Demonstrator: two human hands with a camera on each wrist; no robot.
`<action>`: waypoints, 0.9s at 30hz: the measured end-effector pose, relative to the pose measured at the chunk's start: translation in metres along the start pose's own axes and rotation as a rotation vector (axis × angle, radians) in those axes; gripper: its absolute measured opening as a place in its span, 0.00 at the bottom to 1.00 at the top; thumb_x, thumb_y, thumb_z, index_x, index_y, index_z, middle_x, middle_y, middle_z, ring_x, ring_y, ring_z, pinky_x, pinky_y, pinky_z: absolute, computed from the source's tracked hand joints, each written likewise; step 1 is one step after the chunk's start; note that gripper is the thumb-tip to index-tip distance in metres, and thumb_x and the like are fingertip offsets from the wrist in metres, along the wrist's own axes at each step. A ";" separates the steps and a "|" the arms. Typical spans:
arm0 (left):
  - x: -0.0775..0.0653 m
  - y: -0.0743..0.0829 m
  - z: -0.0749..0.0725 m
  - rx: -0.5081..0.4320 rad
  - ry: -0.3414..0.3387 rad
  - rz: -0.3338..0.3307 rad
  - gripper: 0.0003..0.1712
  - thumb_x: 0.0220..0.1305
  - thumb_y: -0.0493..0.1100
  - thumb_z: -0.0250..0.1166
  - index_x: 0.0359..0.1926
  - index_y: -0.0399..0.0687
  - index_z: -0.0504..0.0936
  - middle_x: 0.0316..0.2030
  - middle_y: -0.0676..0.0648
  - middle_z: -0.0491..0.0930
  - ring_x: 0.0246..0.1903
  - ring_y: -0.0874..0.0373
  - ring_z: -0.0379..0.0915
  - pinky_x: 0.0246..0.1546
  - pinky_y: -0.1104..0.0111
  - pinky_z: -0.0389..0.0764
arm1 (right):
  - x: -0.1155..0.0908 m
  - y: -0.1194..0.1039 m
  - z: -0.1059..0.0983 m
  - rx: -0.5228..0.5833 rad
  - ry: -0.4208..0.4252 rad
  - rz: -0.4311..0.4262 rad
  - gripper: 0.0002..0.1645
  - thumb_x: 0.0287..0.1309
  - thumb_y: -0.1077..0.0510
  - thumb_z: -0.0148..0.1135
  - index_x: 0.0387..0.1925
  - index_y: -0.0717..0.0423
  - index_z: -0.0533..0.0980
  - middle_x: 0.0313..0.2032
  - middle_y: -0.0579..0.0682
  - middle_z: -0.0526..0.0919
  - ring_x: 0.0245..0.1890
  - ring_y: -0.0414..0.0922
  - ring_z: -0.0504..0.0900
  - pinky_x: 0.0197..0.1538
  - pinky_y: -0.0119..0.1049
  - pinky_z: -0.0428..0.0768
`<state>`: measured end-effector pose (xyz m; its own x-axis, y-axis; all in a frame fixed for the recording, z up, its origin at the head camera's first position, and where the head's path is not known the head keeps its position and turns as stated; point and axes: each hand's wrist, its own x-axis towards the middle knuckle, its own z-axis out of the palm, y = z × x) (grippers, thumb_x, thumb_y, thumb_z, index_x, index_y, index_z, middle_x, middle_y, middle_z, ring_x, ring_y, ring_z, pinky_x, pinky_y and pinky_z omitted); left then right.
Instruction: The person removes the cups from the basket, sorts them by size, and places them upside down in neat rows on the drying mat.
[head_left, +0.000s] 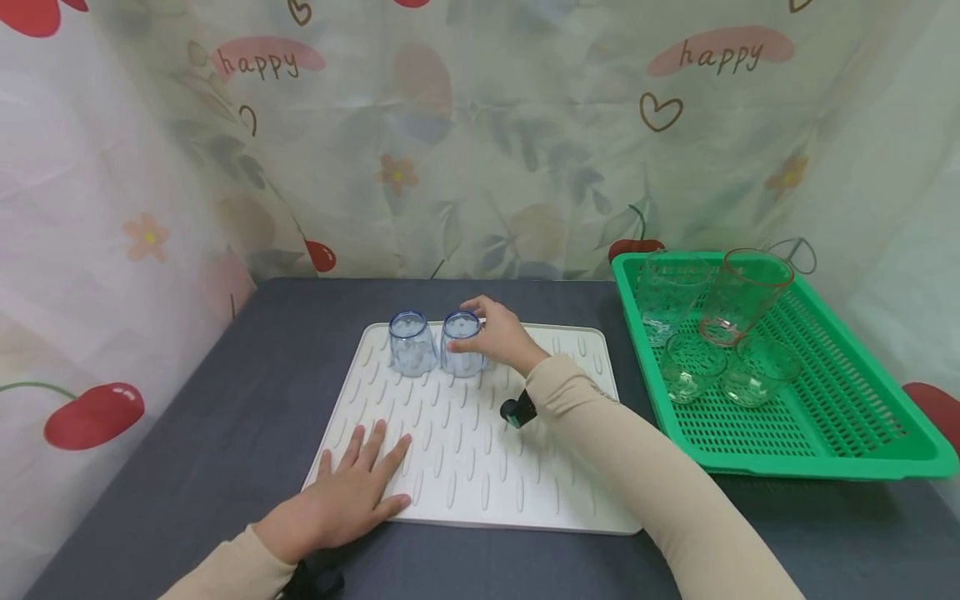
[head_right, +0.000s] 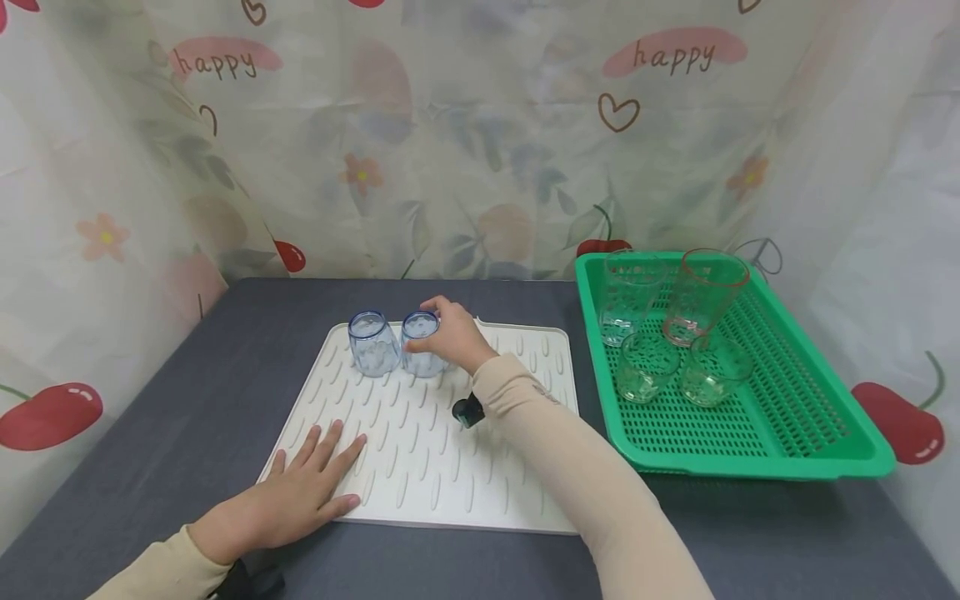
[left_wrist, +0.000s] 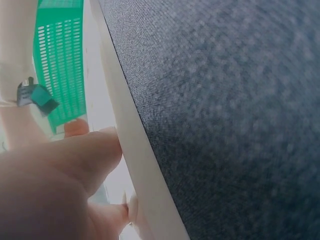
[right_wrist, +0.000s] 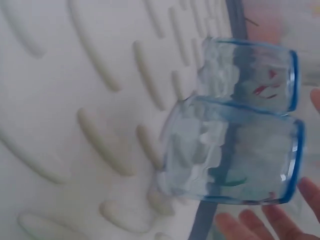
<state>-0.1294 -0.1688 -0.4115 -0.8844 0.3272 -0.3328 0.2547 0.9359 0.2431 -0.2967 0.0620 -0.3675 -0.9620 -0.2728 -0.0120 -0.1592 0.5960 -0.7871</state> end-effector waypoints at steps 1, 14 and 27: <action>0.000 0.000 0.000 -0.003 0.000 0.002 0.44 0.66 0.67 0.53 0.76 0.56 0.51 0.76 0.36 0.40 0.74 0.33 0.31 0.60 0.27 0.40 | -0.001 -0.002 -0.002 0.004 -0.001 0.001 0.43 0.46 0.49 0.77 0.63 0.51 0.69 0.63 0.57 0.71 0.63 0.54 0.70 0.62 0.49 0.72; 0.001 -0.002 0.000 0.008 -0.003 -0.006 0.45 0.65 0.68 0.52 0.76 0.56 0.51 0.76 0.36 0.40 0.74 0.33 0.31 0.60 0.27 0.40 | -0.027 -0.036 -0.062 0.165 0.010 -0.032 0.33 0.57 0.48 0.68 0.63 0.48 0.69 0.66 0.53 0.69 0.67 0.52 0.68 0.62 0.50 0.72; 0.001 -0.001 0.001 0.004 -0.017 -0.013 0.45 0.65 0.68 0.52 0.76 0.56 0.51 0.76 0.37 0.39 0.74 0.34 0.30 0.61 0.27 0.39 | -0.078 -0.038 -0.152 0.266 0.153 -0.152 0.29 0.66 0.52 0.59 0.66 0.54 0.65 0.65 0.54 0.68 0.66 0.51 0.69 0.64 0.50 0.70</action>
<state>-0.1306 -0.1687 -0.4127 -0.8809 0.3173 -0.3511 0.2451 0.9406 0.2351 -0.2492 0.1752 -0.2433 -0.9571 -0.2148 0.1947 -0.2593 0.3341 -0.9062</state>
